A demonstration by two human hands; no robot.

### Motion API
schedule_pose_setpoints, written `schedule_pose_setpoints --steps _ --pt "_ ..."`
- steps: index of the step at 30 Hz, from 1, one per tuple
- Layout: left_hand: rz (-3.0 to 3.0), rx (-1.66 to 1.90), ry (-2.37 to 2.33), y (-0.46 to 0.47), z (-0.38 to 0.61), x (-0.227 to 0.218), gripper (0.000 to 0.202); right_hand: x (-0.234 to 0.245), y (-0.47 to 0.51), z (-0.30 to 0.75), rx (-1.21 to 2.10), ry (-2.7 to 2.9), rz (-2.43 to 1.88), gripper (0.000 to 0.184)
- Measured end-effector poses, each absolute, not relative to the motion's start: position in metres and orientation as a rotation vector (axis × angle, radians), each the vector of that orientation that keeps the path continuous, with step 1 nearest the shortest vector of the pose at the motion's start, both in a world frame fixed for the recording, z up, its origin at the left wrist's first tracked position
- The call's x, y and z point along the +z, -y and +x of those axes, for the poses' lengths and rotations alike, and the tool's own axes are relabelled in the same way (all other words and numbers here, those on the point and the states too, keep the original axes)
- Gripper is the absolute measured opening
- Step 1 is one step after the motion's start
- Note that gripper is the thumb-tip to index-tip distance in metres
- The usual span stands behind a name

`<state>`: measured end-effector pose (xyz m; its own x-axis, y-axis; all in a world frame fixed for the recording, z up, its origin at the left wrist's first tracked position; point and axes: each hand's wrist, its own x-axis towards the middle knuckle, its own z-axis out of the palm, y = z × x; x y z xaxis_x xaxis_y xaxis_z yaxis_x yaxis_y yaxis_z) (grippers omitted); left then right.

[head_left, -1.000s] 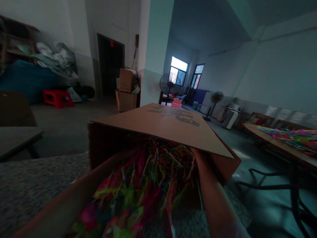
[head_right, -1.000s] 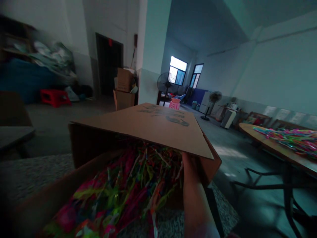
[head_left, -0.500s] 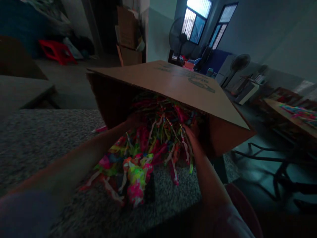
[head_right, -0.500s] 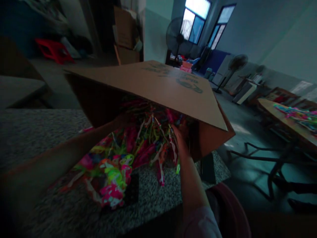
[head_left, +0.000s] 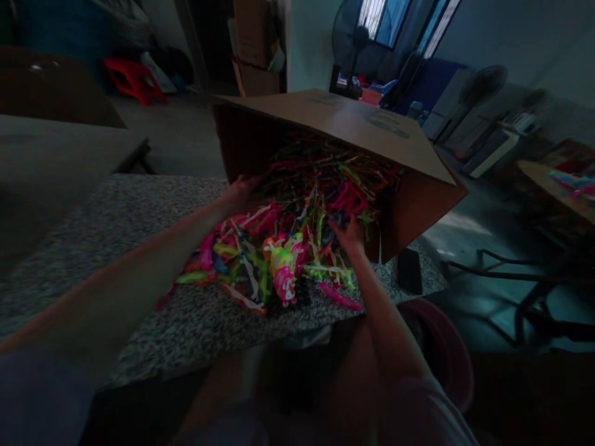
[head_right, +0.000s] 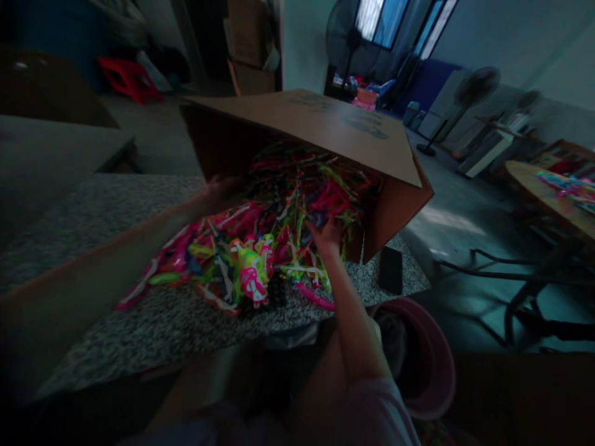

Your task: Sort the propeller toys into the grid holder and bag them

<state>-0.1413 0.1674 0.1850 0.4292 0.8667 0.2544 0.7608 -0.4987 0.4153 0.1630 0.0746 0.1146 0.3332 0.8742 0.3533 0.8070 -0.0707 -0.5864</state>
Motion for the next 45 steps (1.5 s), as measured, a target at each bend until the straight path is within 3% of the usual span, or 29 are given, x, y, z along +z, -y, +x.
schedule_pose_setpoints --steps 4,7,10,13,17,21,32,38,42,45 --pt "2.28 0.928 -1.745 -0.059 -0.184 0.16 0.041 0.112 0.021 0.179 0.169 1.779 -1.767 0.048" --pt "2.331 0.899 -1.475 0.031 -0.171 0.102 0.026 0.082 0.081 0.154 0.313 1.864 -1.885 0.055" --pt "2.498 0.872 -1.413 0.074 -0.134 0.052 0.03 0.059 0.095 0.11 0.202 1.793 -2.098 0.055" --pt "2.681 0.812 -1.424 0.072 -0.127 0.032 0.026 0.056 0.083 0.072 0.156 1.863 -2.08 0.046" --pt "2.791 0.746 -1.329 0.067 -0.18 0.031 0.02 0.058 0.069 0.048 0.161 2.054 -1.881 0.041" --pt "2.765 0.703 -1.213 0.088 -0.223 0.039 0.023 0.054 0.062 0.059 0.076 2.063 -1.948 0.035" --pt "2.699 0.718 -1.484 0.103 -0.263 0.026 0.037 0.051 0.083 0.09 -0.162 1.978 -2.061 0.04" --pt "2.753 0.751 -1.422 0.103 -0.235 0.035 0.043 0.05 0.101 0.038 0.061 1.95 -1.953 0.033" --pt "2.699 0.793 -1.49 0.12 -0.198 0.028 0.032 0.049 0.095 0.039 0.064 1.806 -2.049 0.024" --pt "2.59 0.75 -1.554 0.139 -0.176 0.03 0.041 0.044 0.095 0.061 0.184 1.647 -1.98 0.026"
